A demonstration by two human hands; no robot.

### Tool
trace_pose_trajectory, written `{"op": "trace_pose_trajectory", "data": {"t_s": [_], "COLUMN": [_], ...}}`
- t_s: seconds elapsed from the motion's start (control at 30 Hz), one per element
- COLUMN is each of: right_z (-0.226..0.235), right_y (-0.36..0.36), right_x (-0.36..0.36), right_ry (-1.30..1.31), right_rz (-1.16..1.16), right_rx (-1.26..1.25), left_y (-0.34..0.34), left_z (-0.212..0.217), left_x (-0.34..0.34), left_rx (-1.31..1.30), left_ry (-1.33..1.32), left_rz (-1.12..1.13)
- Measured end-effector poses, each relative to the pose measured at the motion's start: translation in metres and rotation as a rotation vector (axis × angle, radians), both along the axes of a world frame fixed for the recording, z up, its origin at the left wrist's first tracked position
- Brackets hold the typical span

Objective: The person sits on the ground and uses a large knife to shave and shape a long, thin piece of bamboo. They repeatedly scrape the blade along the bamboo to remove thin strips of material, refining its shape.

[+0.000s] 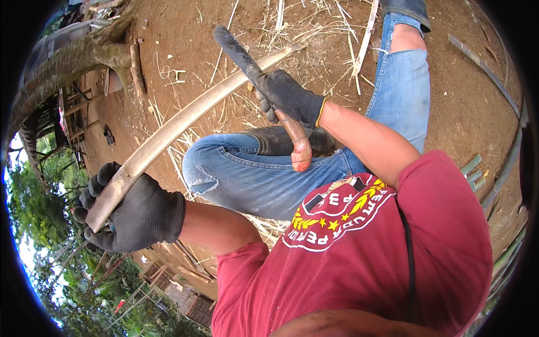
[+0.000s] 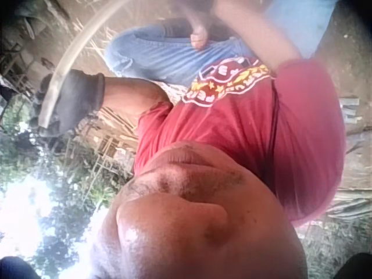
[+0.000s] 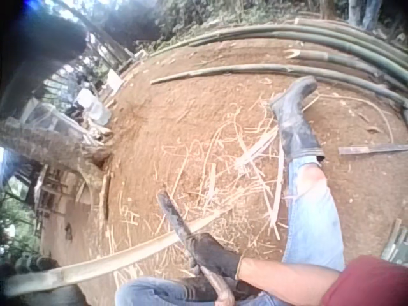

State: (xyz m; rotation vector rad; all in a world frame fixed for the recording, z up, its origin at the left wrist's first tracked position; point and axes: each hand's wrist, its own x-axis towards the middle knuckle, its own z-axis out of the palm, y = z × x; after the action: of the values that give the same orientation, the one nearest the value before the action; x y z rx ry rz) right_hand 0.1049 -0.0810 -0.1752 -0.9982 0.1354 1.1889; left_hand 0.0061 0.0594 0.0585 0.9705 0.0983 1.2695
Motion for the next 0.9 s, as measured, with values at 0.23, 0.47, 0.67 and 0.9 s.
{"op": "trace_pose_trajectory", "data": {"t_s": [0.23, 0.47, 0.67, 0.9], "right_z": [0.071, -0.090, -0.166, -0.165], "right_y": [-0.005, -0.015, -0.043, -0.039], "right_x": [-0.030, -0.007, 0.008, 0.016], "right_ry": [-0.074, -0.006, -0.001, -0.039], "right_rz": [0.046, -0.214, -0.239, -0.276], "right_rx": [0.109, -0.052, -0.177, -0.077], "left_y": [-0.015, -0.025, -0.040, -0.059], "left_z": [-0.015, 0.002, 0.010, 0.018], "left_x": [-0.017, -0.009, 0.005, 0.005], "left_rx": [0.060, 0.080, 0.097, 0.298], "left_ry": [-0.053, -0.148, -0.065, 0.079], "left_rz": [-0.147, -0.139, -0.247, -0.124]}}
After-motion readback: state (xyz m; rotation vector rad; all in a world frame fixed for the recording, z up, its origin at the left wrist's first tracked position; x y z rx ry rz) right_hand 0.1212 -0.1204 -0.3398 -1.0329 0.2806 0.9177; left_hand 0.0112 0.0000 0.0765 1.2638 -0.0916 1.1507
